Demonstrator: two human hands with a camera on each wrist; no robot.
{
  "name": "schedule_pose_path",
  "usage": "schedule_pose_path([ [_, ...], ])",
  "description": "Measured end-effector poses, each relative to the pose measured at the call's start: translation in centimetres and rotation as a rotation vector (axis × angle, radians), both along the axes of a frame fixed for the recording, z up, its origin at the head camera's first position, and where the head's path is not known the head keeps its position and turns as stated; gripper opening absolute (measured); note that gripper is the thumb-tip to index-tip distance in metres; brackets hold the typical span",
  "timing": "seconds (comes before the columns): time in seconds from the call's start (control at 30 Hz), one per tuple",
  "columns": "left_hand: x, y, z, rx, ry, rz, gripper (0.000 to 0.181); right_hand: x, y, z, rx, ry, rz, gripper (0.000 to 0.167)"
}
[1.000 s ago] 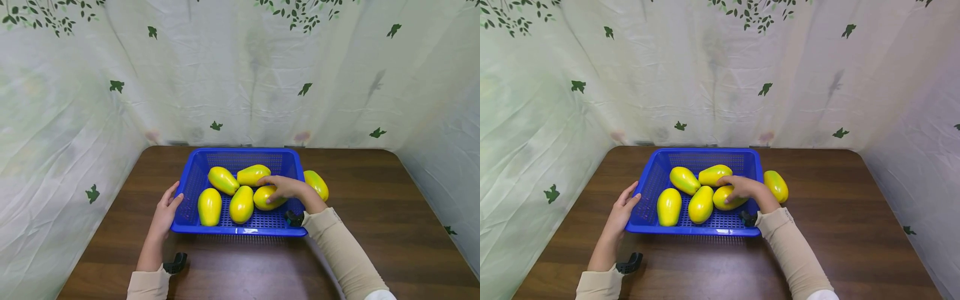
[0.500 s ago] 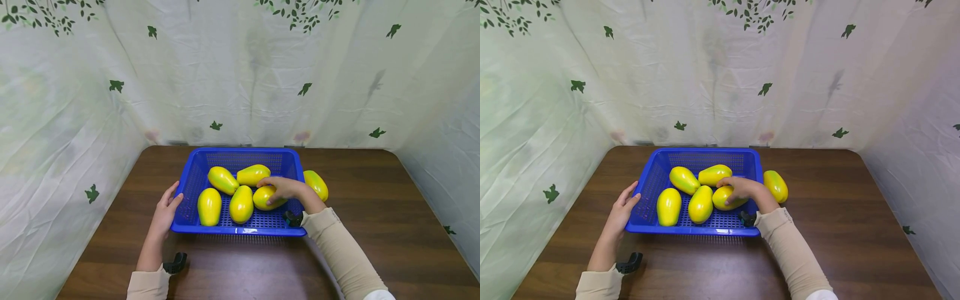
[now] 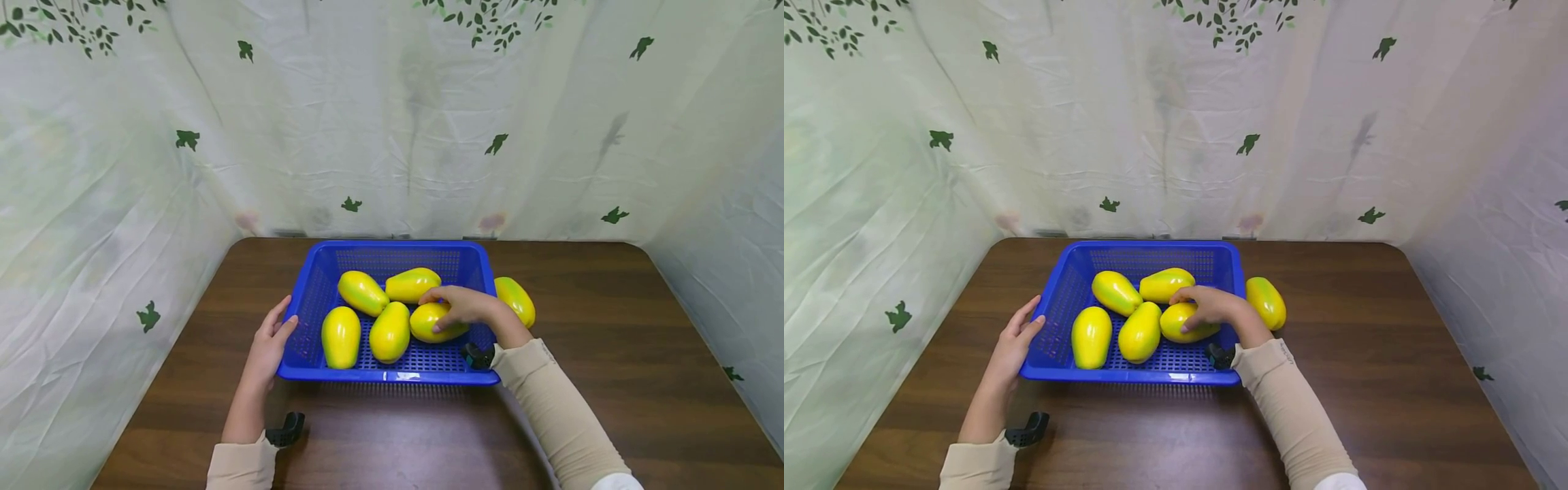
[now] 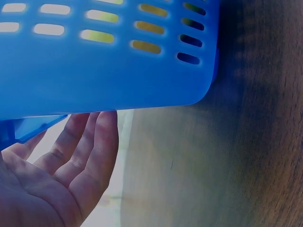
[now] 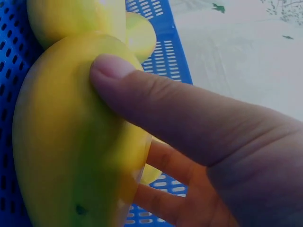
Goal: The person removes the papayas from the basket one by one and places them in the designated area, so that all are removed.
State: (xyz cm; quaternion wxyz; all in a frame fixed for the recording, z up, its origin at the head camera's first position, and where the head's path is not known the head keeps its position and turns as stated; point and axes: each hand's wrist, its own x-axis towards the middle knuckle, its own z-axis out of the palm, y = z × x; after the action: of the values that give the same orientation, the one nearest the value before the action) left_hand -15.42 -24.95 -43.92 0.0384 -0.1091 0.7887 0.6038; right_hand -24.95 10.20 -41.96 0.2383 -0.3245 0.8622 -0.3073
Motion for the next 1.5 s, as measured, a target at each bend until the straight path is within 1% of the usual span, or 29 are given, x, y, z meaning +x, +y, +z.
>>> schedule_pose_path([
  [0.17,0.0,0.0,0.0,-0.008,0.003,0.0,0.056,0.0,0.0,0.1,-0.033,-0.004,0.009,0.053],
  [0.3,0.0,0.0,0.0,-0.013,0.003,0.002,0.057,0.1,0.1,0.2,-0.087,-0.021,0.012,0.054],
  [0.6,-0.1,0.0,-0.1,-0.001,0.003,0.003,0.055,0.1,0.2,0.3,-0.213,0.032,0.022,0.054],
  [0.97,-0.1,0.0,0.1,-0.009,0.001,-0.004,0.055,0.0,0.0,0.6,-0.283,0.037,-0.059,0.057],
  [1.23,-0.1,0.0,0.1,-0.01,-0.002,-0.007,0.055,0.2,-0.1,0.8,-0.37,0.07,-0.124,0.056],
  [1.5,0.0,0.0,0.0,-0.012,0.001,-0.003,0.055,0.4,-0.2,1.3,-0.475,0.131,-0.154,0.052],
])
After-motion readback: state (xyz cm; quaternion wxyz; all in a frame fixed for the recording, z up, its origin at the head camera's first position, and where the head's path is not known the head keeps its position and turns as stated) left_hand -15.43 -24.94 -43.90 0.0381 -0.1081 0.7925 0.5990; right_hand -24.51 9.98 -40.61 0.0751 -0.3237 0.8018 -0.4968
